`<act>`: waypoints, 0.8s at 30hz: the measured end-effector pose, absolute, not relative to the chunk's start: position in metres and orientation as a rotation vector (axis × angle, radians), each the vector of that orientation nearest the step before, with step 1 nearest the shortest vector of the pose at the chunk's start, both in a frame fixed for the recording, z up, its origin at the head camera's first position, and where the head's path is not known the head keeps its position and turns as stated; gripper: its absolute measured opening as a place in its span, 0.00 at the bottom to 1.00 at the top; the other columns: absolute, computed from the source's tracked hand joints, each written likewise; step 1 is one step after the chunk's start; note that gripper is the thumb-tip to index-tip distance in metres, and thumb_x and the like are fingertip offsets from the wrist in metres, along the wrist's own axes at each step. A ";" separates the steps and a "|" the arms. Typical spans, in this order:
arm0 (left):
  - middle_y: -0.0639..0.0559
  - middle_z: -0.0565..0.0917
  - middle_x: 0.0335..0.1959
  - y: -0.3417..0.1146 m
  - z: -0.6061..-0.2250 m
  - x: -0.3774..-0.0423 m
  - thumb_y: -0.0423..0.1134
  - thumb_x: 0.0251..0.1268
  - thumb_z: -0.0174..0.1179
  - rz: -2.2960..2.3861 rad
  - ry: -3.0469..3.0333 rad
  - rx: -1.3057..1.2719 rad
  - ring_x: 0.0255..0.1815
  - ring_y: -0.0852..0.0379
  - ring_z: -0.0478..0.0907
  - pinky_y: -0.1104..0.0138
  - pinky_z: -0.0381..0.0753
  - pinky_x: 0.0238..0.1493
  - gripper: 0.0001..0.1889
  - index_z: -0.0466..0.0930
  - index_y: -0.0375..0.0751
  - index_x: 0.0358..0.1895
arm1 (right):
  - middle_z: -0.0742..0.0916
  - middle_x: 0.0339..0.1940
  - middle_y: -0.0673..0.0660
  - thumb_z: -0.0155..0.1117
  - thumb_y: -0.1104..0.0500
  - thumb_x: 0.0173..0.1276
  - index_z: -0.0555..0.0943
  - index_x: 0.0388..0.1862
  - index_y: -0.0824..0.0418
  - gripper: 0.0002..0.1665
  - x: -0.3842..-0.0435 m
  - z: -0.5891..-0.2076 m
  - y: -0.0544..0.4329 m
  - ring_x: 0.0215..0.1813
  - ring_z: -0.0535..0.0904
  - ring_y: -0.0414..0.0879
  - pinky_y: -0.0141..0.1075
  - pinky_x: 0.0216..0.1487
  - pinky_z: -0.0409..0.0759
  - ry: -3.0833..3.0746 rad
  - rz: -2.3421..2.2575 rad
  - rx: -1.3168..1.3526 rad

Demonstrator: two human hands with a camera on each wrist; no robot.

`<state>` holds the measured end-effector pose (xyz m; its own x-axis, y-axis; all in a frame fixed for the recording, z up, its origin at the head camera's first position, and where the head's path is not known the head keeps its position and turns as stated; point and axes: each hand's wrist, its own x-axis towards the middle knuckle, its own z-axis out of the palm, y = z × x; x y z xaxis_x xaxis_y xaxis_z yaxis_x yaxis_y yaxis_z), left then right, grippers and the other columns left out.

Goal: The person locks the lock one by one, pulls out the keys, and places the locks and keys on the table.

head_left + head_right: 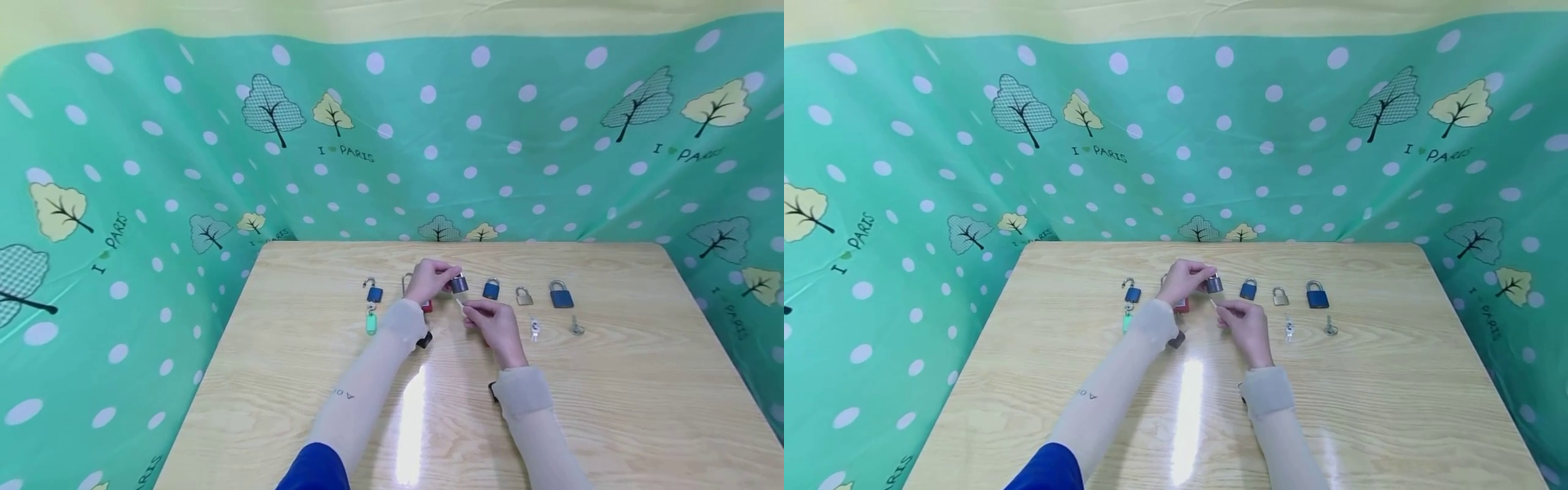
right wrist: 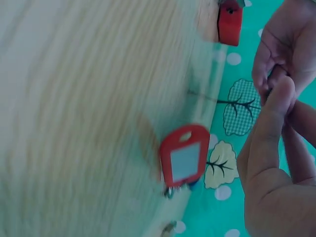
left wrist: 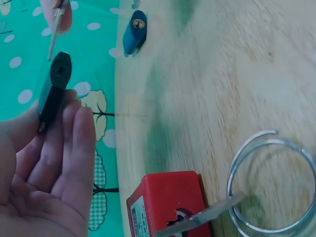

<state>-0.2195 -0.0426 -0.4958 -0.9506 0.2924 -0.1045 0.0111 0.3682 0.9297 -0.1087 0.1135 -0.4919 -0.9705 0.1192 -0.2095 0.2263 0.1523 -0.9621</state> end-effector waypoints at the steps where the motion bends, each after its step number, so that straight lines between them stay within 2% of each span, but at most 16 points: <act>1: 0.45 0.91 0.38 -0.043 -0.496 -0.219 0.43 0.78 0.65 1.582 2.407 0.276 0.29 0.55 0.87 0.63 0.89 0.37 0.14 0.90 0.34 0.50 | 0.90 0.41 0.68 0.67 0.66 0.77 0.86 0.53 0.75 0.13 -0.109 -0.493 0.114 0.36 0.88 0.45 0.32 0.40 0.88 2.361 -1.925 0.335; 6: 0.52 0.92 0.39 -0.042 -0.499 -0.217 0.46 0.77 0.66 1.419 2.498 0.252 0.30 0.58 0.86 0.70 0.82 0.34 0.13 0.92 0.40 0.49 | 0.89 0.31 0.60 0.70 0.64 0.75 0.89 0.43 0.70 0.07 -0.112 -0.497 0.116 0.26 0.82 0.45 0.29 0.22 0.77 2.586 -1.663 0.311; 8: 0.54 0.92 0.38 -0.041 -0.501 -0.216 0.47 0.77 0.66 1.382 2.506 0.233 0.30 0.59 0.86 0.70 0.81 0.33 0.13 0.93 0.42 0.48 | 0.88 0.29 0.58 0.71 0.64 0.73 0.89 0.41 0.69 0.07 -0.113 -0.498 0.116 0.22 0.78 0.44 0.31 0.20 0.73 2.645 -1.579 0.303; 11: 0.54 0.91 0.36 -0.040 -0.504 -0.216 0.46 0.77 0.66 1.352 2.514 0.219 0.29 0.59 0.85 0.70 0.80 0.32 0.12 0.93 0.42 0.47 | 0.88 0.28 0.56 0.72 0.64 0.72 0.89 0.39 0.68 0.06 -0.114 -0.500 0.116 0.22 0.78 0.44 0.33 0.25 0.75 2.725 -1.470 0.286; 16: 0.55 0.90 0.32 -0.037 -0.506 -0.218 0.46 0.76 0.67 1.277 2.556 0.223 0.27 0.60 0.83 0.69 0.80 0.30 0.12 0.93 0.43 0.46 | 0.90 0.30 0.56 0.74 0.62 0.70 0.89 0.36 0.66 0.06 -0.117 -0.499 0.114 0.30 0.83 0.48 0.42 0.35 0.80 2.856 -1.264 0.259; 24: 0.58 0.90 0.35 -0.032 -0.508 -0.223 0.46 0.78 0.66 1.120 2.646 0.290 0.29 0.63 0.78 0.70 0.79 0.35 0.11 0.94 0.45 0.44 | 0.91 0.31 0.58 0.77 0.60 0.68 0.90 0.31 0.64 0.08 -0.121 -0.496 0.110 0.31 0.84 0.53 0.48 0.34 0.81 2.908 -1.065 0.239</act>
